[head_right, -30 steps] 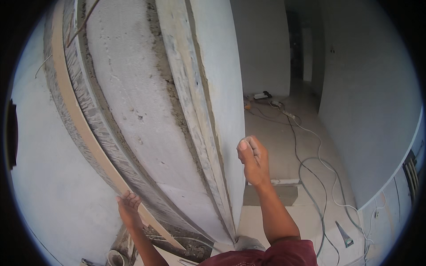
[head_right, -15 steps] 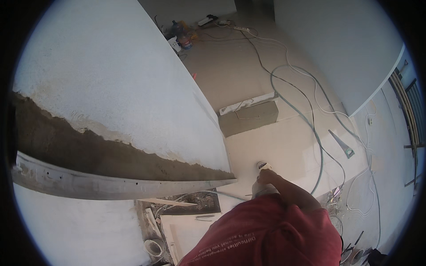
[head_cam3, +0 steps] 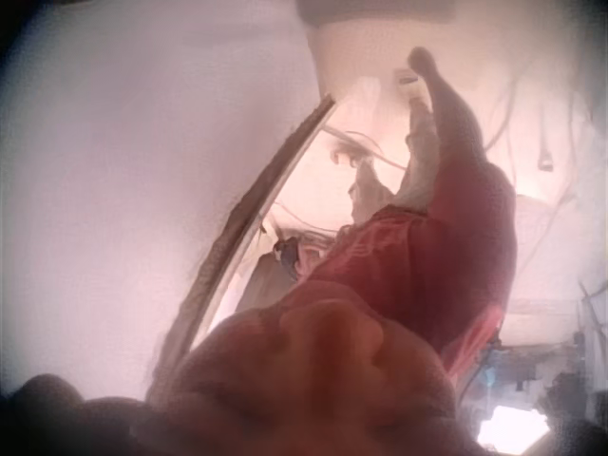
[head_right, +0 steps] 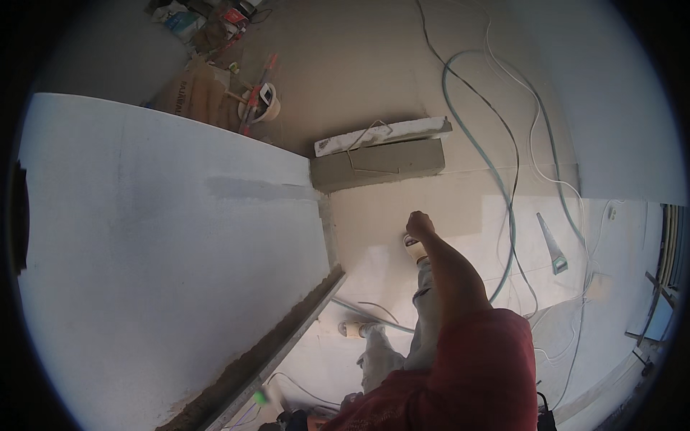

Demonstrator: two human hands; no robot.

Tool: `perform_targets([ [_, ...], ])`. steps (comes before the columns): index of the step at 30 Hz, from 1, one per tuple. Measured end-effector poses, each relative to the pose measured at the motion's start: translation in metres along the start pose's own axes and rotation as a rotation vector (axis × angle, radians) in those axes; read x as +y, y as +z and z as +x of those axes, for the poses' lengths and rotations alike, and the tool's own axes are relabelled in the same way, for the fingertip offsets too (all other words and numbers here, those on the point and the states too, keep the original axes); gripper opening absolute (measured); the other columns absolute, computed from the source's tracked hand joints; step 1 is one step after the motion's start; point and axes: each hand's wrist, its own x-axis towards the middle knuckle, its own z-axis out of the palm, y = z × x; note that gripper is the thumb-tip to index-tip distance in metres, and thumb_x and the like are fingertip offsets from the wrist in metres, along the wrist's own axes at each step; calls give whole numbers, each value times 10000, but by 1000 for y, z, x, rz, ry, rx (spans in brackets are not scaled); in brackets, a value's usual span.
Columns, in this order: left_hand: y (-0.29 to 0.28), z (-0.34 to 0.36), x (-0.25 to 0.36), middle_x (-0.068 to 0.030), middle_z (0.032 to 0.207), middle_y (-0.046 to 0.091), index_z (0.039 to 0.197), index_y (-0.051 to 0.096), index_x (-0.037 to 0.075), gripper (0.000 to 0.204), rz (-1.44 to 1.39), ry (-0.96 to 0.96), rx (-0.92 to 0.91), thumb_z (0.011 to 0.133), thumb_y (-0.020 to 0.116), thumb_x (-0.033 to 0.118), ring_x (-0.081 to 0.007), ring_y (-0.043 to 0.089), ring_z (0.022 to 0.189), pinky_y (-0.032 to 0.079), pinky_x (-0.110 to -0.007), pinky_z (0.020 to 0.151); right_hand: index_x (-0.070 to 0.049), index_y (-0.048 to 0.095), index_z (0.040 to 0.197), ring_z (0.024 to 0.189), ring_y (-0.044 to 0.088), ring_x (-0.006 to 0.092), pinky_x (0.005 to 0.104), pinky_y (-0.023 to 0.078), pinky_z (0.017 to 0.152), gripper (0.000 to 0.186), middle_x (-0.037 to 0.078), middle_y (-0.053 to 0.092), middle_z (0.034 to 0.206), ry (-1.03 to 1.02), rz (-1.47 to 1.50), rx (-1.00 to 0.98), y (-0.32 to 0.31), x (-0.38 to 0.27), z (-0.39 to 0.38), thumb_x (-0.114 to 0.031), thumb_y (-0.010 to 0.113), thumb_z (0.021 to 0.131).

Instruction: The person measures and positions a long metal trim piece along a curved wall edge, then uses a hammer to tap it into place. They also use a tape measure to check dimensions and adjust the trim alignment.

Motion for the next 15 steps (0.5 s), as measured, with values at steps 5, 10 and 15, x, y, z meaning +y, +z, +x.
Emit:
perform_targets([
  [5,54,-45,56,-253,940,651,1000,634,-26,408,-69,-108,-86,940,521,362,-397,633,941,484,-447,845,-28,600,1023,984,658,374,477,544,835,197,198,652,1042,-22,59,67,-41,-17,85,-147,559,872],
  [10,63,-60,108,-255,943,654,1003,640,-28,419,-88,-203,-124,942,516,368,-400,635,948,483,-448,852,-38,553,1038,969,654,384,485,547,803,225,210,622,1064,-123,-100,122,-27,-20,177,-122,627,844],
  [15,75,-72,133,-256,947,657,1007,645,-30,430,-141,-261,-161,944,512,374,-404,636,954,482,-449,858,-51,561,1044,985,664,384,496,551,797,164,223,654,1049,-136,-247,15,-17,-27,223,-121,502,908],
])
